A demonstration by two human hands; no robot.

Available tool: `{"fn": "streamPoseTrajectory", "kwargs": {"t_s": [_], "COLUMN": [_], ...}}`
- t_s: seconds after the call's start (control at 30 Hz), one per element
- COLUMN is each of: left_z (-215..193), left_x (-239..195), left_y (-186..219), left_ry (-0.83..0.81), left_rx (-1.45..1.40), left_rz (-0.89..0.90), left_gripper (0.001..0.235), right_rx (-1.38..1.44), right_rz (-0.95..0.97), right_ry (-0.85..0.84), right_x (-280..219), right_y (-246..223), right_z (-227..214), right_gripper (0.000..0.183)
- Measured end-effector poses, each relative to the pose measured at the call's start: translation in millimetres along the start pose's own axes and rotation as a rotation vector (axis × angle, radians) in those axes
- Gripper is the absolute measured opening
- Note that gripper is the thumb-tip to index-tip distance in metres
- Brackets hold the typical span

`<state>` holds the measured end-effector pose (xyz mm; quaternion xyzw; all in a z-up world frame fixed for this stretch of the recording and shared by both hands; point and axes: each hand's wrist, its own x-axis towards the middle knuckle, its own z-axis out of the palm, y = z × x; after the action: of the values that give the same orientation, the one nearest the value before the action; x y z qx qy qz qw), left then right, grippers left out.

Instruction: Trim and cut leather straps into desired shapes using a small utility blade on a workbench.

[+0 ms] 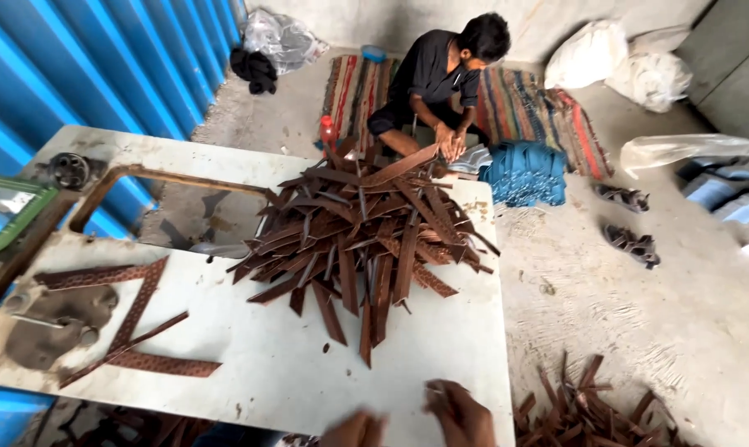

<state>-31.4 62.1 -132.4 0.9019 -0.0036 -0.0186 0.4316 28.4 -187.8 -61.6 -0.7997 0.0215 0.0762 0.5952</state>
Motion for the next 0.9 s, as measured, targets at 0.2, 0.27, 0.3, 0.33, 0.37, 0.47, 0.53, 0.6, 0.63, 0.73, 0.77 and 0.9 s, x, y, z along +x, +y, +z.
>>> {"fn": "streamPoseTrajectory", "kwargs": {"t_s": [0.2,0.27,0.3,0.33,0.37,0.47,0.53,0.6,0.63,0.73,0.77,0.9], "left_z": [-138.0,-159.5,-157.7,-155.3,-163.2,-181.3,-194.1,-198.0,-195.3,-229.9,-226.4,-180.2], "left_x": [196.6,271.2,315.8,361.1,369.2,371.9,342.1,338.7,332.1,251.6,223.2,118.3], "left_y": [235.3,238.1,216.2,195.6,190.8,189.9,205.0,189.5,178.1,244.1,246.8,226.8], "left_ry": [0.350,0.407,0.496,0.584,0.593,0.262,0.205,0.336,0.480,0.459,0.457,0.600], "left_rx": [0.164,0.341,0.530,0.719,0.716,0.877,0.959,0.954,0.929,0.806,0.810,-0.348], "left_rz": [0.327,0.357,0.382,0.404,0.411,0.152,0.104,0.200,0.298,0.149,0.140,0.249], "left_gripper": [0.007,0.009,0.021,0.034,0.034,0.032,0.023,0.020,0.017,0.015,0.015,0.016], "right_rx": [-0.144,-0.132,-0.121,-0.110,-0.111,-0.074,-0.034,-0.013,-0.004,-0.003,-0.003,0.154], "right_rz": [0.149,0.129,0.114,0.100,0.090,0.082,0.093,0.134,0.162,0.197,0.200,0.329], "right_ry": [0.220,0.227,0.233,0.241,0.248,0.274,0.275,0.262,0.254,0.217,0.209,0.211], "right_x": [21.3,33.8,41.5,48.7,56.4,64.1,58.6,35.8,17.0,-7.0,-8.6,-17.4], "right_y": [40.4,33.9,29.6,25.6,21.3,15.4,17.3,27.3,34.1,36.2,26.9,-16.8], "right_z": [-34.3,-41.4,-46.0,-51.4,-56.9,-61.5,-51.7,-38.1,-33.1,-28.8,-30.6,-33.3], "right_gripper": [0.019,0.019,0.020,0.020,0.020,0.022,0.024,0.024,0.025,0.027,0.027,0.025]}}
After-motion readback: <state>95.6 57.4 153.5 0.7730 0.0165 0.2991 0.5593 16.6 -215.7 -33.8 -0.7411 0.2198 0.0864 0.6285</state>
